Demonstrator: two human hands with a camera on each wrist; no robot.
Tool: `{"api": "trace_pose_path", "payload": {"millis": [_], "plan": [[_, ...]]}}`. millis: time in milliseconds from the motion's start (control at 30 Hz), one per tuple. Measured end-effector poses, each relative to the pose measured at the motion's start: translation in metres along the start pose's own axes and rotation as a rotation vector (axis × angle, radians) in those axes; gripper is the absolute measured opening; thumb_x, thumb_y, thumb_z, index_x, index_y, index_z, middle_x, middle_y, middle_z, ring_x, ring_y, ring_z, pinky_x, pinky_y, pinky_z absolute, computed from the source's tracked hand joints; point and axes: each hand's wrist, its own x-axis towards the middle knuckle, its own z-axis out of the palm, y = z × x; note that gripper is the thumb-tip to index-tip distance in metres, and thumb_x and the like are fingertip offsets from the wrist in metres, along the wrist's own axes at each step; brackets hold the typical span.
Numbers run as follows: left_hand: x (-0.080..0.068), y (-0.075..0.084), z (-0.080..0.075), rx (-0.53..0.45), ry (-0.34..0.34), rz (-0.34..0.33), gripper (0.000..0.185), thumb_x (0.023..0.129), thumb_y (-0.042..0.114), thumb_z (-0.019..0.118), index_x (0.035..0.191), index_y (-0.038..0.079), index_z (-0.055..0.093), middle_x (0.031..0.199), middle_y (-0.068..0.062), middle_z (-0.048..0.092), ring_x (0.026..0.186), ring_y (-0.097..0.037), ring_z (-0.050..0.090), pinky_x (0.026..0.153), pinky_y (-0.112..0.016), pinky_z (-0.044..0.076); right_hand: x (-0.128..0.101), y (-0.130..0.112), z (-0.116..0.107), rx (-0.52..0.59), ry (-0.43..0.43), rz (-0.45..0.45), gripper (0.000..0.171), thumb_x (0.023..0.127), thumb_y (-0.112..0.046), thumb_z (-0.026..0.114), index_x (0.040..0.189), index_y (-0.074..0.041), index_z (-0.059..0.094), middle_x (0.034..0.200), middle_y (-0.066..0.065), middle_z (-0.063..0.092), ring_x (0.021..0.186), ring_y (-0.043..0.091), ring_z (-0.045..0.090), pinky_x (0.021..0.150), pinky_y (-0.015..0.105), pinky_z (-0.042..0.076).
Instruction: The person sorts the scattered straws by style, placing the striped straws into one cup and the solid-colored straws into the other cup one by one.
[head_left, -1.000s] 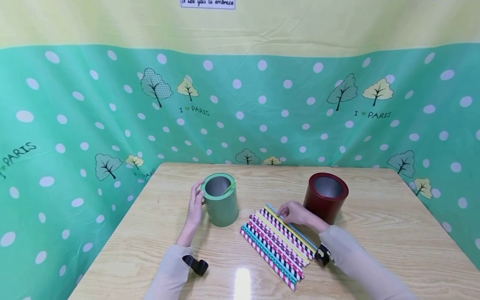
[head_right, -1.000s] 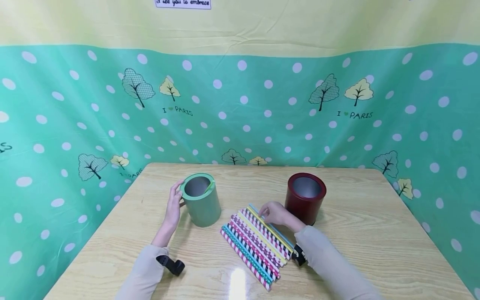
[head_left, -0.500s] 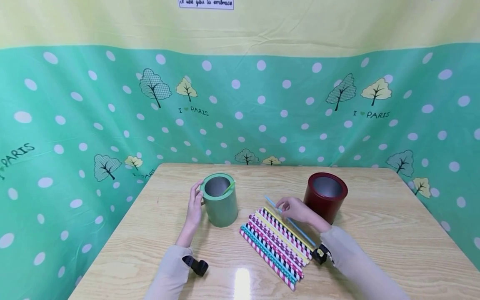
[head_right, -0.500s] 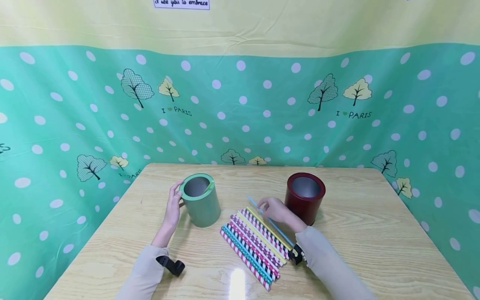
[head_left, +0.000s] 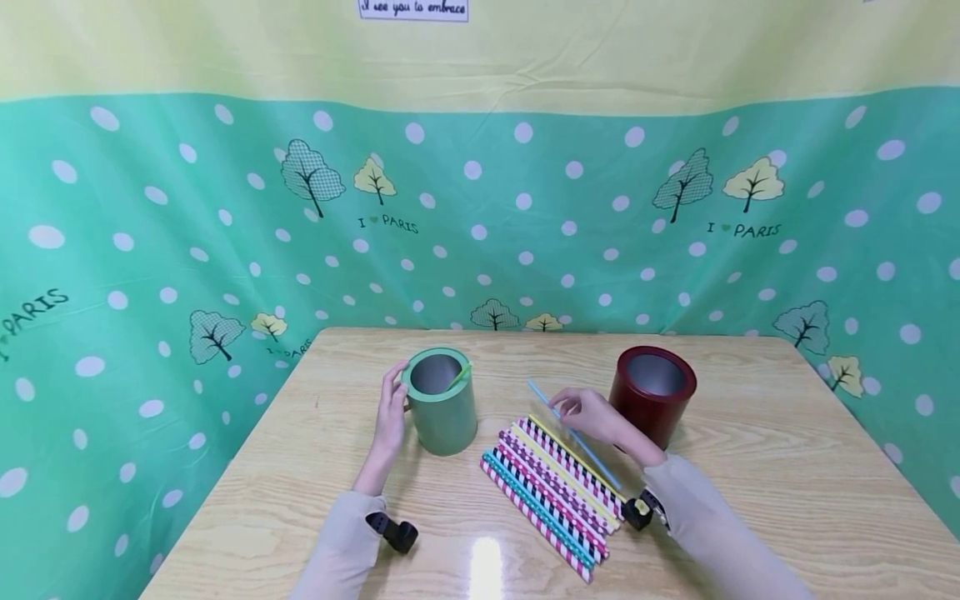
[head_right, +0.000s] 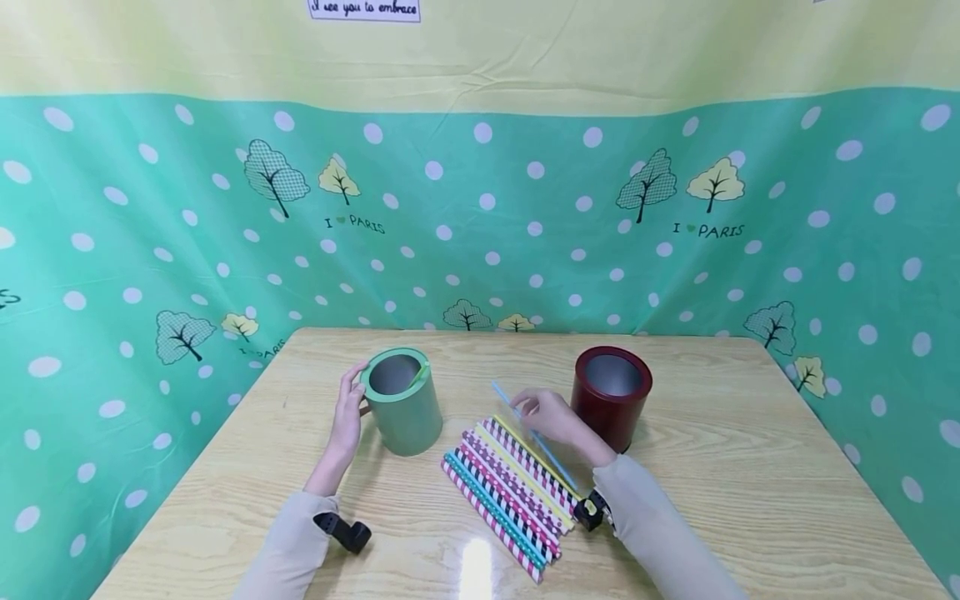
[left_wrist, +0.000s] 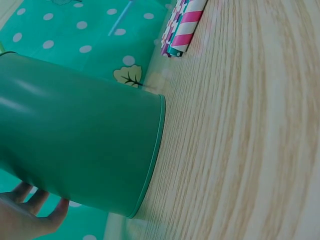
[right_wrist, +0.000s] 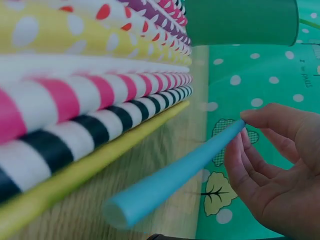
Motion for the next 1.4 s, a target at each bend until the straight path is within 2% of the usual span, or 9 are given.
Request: {"api": "trace_pose_path", "payload": {"millis": [200,400,533,600,700,767,967,1200,1400], "plan": [[-0.001,-0.001,0.0,0.011,0.009,-0.006,0.039,0.093,0.012,0.028,0.132,0.003,0.031,0.118,-0.025,0.044,0.091,-0.015,0.043,0.081,-0.043,0.036,0.0,-0.008,0.003,0.1,0.033,0.022,0.026,0.083,-0.003,0.054,0.109,0.001,0.058,0.087,0.01,0.058,0.072,0.016,0.054,0.06,0.028,0.048],[-0.001,-0.001,0.001,0.004,0.007,-0.007,0.04,0.093,0.012,0.028,0.132,0.003,0.031,0.117,-0.025,0.045,0.09,-0.014,0.044,0.081,-0.042,0.036,0.001,-0.015,0.006,0.215,0.09,0.005,0.029,0.082,0.0,0.053,0.11,0.002,0.056,0.087,0.014,0.058,0.072,0.02,0.057,0.061,0.033,0.05],[-0.001,-0.002,0.001,-0.009,0.006,-0.008,0.04,0.093,0.011,0.028,0.132,0.003,0.031,0.119,-0.025,0.043,0.098,-0.024,0.044,0.082,-0.043,0.035,-0.002,-0.028,0.007,0.296,0.127,0.005,0.029,0.082,0.002,0.055,0.111,0.004,0.055,0.092,0.022,0.058,0.078,0.031,0.058,0.063,0.036,0.051],[-0.001,-0.002,0.001,-0.015,-0.001,-0.011,0.04,0.093,0.012,0.028,0.132,0.003,0.03,0.122,-0.024,0.041,0.104,-0.03,0.043,0.083,-0.044,0.035,-0.002,-0.032,0.009,0.336,0.144,0.009,0.031,0.081,0.002,0.056,0.112,0.006,0.054,0.095,0.024,0.058,0.08,0.032,0.058,0.064,0.036,0.051],[-0.002,0.0,0.001,-0.012,-0.006,-0.015,0.04,0.094,0.012,0.027,0.133,0.003,0.03,0.124,-0.023,0.039,0.109,-0.034,0.04,0.084,-0.046,0.034,-0.002,-0.038,0.011,0.374,0.168,0.001,0.033,0.081,0.002,0.057,0.113,0.008,0.052,0.096,0.026,0.056,0.079,0.03,0.058,0.065,0.038,0.051],[-0.002,0.001,0.0,-0.003,-0.009,-0.01,0.04,0.094,0.012,0.026,0.133,0.002,0.029,0.123,-0.025,0.04,0.108,-0.035,0.04,0.084,-0.046,0.035,0.001,-0.034,0.014,0.401,0.187,-0.001,0.035,0.08,0.0,0.059,0.114,0.007,0.051,0.096,0.024,0.057,0.078,0.024,0.059,0.065,0.037,0.051],[0.0,-0.001,0.0,0.007,-0.005,-0.003,0.04,0.094,0.012,0.027,0.132,0.002,0.03,0.118,-0.027,0.043,0.104,-0.034,0.042,0.083,-0.044,0.035,0.002,-0.043,0.02,0.449,0.252,0.011,0.035,0.08,0.001,0.059,0.114,0.005,0.052,0.095,0.02,0.058,0.076,0.018,0.06,0.065,0.032,0.051],[0.008,-0.023,-0.003,-0.005,-0.01,0.003,0.04,0.095,0.016,0.028,0.134,0.008,0.031,0.122,-0.02,0.043,0.104,-0.029,0.043,0.081,-0.04,0.036,0.002,-0.058,0.025,0.523,0.306,0.033,0.038,0.08,0.001,0.059,0.117,0.002,0.05,0.097,0.018,0.058,0.076,0.016,0.059,0.064,0.028,0.051],[0.01,-0.03,-0.003,0.012,0.001,0.03,0.041,0.095,0.021,0.028,0.134,0.01,0.032,0.117,-0.02,0.046,0.097,-0.021,0.045,0.081,-0.041,0.036,0.002,-0.068,0.027,0.608,0.33,0.026,0.039,0.079,0.002,0.058,0.118,-0.002,0.051,0.095,0.016,0.057,0.076,0.016,0.059,0.066,0.029,0.051]]}}
